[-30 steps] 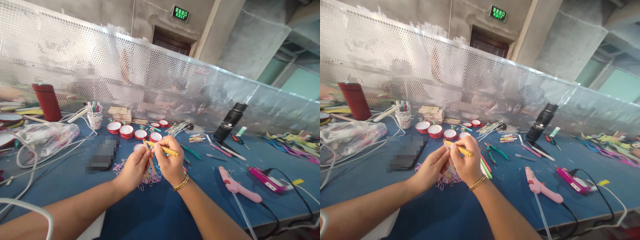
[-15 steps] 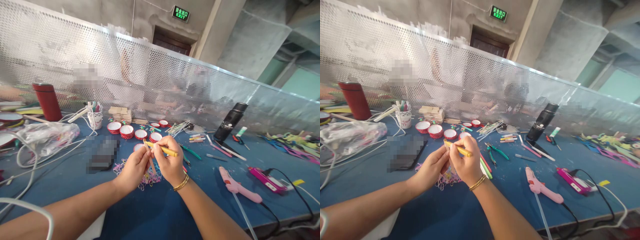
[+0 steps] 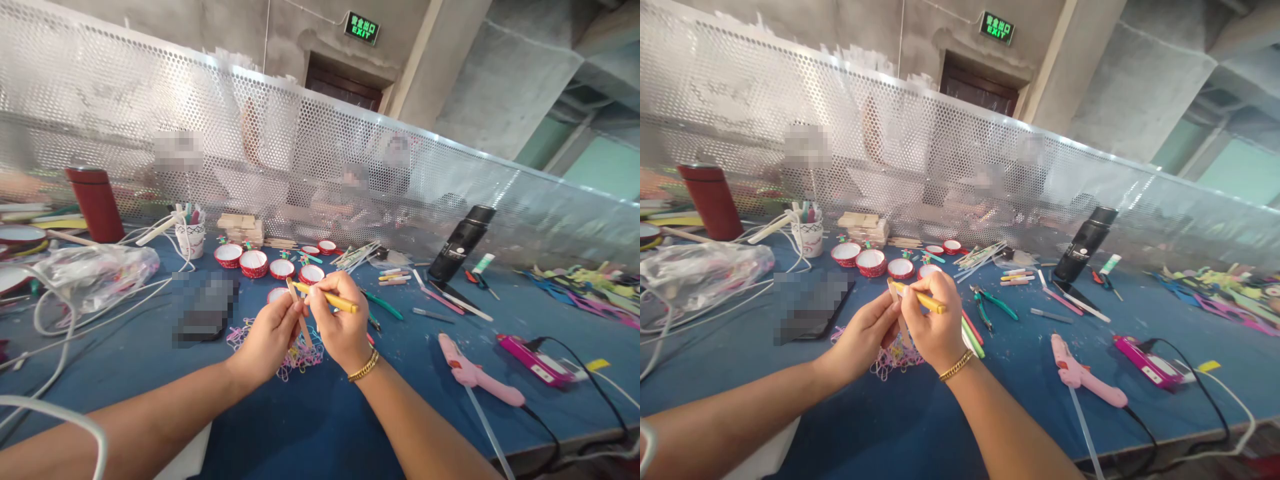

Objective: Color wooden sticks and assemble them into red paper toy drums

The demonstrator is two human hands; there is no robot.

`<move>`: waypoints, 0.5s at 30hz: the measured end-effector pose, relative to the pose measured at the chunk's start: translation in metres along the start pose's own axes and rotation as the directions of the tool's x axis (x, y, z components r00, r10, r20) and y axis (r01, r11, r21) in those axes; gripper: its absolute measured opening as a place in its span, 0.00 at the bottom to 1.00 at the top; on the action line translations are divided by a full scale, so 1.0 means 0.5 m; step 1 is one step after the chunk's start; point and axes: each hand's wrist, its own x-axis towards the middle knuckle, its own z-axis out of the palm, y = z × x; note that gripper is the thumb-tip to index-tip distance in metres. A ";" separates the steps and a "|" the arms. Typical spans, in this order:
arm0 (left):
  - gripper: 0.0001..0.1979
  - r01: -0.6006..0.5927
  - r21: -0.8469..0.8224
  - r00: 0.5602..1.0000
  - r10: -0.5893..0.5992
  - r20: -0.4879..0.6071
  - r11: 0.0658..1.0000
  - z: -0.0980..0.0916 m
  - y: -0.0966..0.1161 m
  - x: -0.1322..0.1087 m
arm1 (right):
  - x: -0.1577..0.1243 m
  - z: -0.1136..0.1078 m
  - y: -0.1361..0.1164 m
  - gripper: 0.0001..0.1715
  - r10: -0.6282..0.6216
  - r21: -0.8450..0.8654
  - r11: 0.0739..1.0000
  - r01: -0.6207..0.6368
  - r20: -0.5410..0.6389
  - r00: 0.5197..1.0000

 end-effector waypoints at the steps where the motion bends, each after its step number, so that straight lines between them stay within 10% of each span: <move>1: 0.22 0.000 -0.003 1.000 0.000 0.001 1.000 0.000 0.001 0.000 | 0.000 0.000 0.000 0.05 -0.002 -0.001 1.000 0.002 0.006 1.000; 15: 0.20 0.007 0.000 1.000 -0.007 -0.012 1.000 -0.001 0.000 0.001 | 0.004 0.000 -0.002 0.06 0.010 -0.020 1.000 -0.010 -0.014 1.000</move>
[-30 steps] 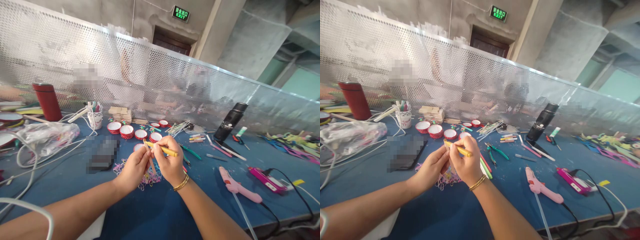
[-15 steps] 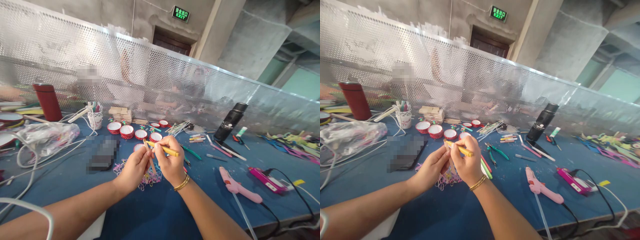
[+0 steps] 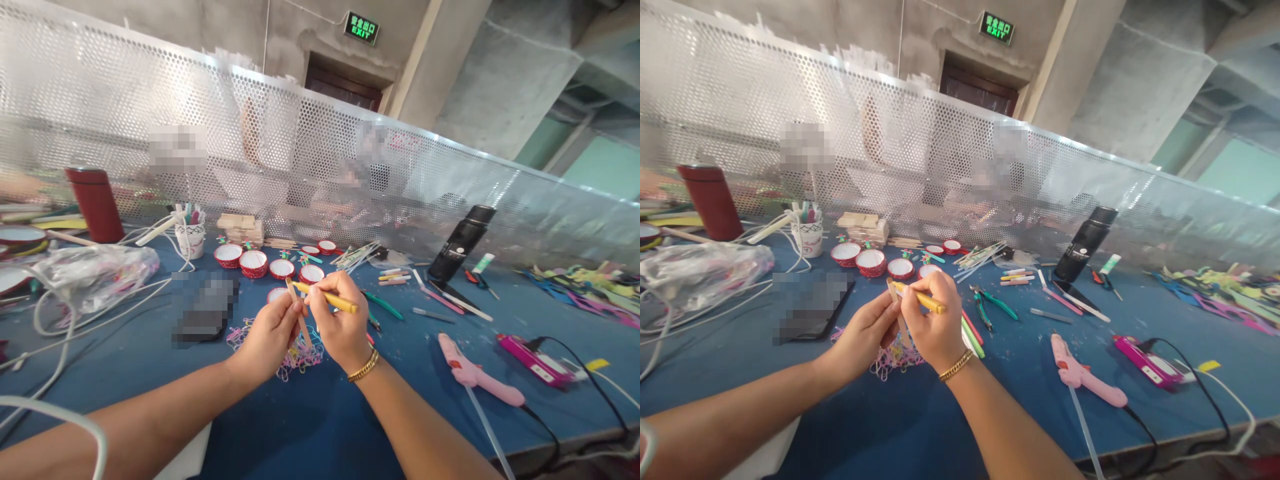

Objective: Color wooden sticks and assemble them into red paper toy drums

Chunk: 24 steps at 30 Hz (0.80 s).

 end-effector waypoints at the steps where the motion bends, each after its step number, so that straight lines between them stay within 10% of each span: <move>1: 0.20 0.001 0.003 1.000 -0.001 -0.002 1.000 0.000 0.000 0.000 | 0.000 0.000 0.000 0.06 0.002 -0.002 1.000 -0.002 0.000 1.000; 24: 0.24 0.037 -0.015 0.999 -0.038 -0.022 0.999 -0.002 -0.004 0.000 | 0.001 0.004 -0.003 0.05 0.014 -0.013 1.000 -0.014 0.010 1.000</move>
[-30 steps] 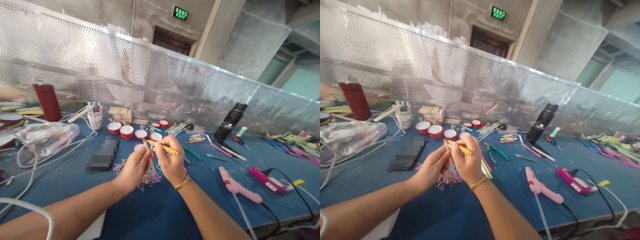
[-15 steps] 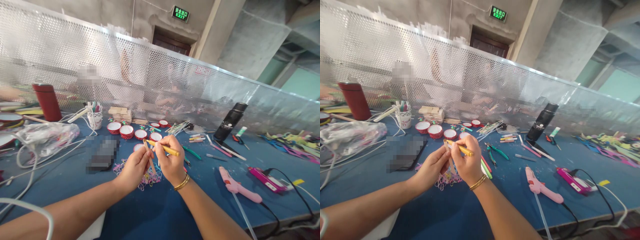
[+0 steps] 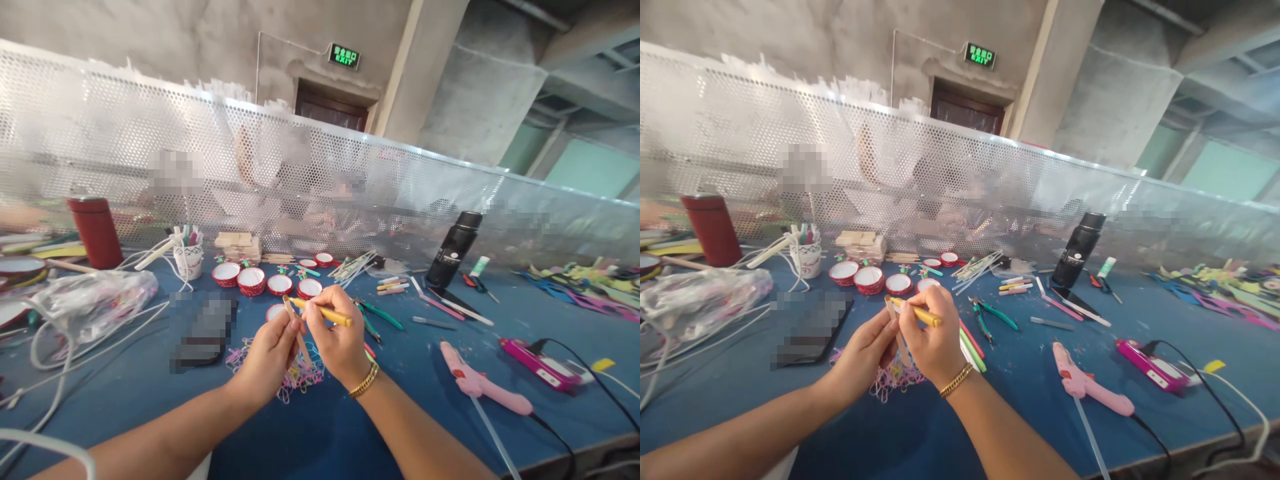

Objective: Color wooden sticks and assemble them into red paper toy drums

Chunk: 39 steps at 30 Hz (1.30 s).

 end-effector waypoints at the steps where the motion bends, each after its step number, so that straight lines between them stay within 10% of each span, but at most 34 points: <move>1: 0.24 -0.001 0.000 1.000 0.001 -0.001 1.000 -0.001 -0.002 0.000 | 0.001 0.001 -0.001 0.05 -0.001 -0.002 1.000 0.001 -0.007 1.000; 19: 0.24 0.011 -0.034 0.999 -0.012 -0.031 0.999 -0.007 0.007 0.000 | 0.012 0.000 0.001 0.08 -0.071 -0.040 0.997 0.068 -0.069 0.995; 39: 0.17 0.102 -0.300 0.993 -0.113 -0.018 0.949 -0.017 0.019 0.008 | 0.020 0.001 0.001 0.24 -0.018 -0.268 0.959 0.098 0.288 0.958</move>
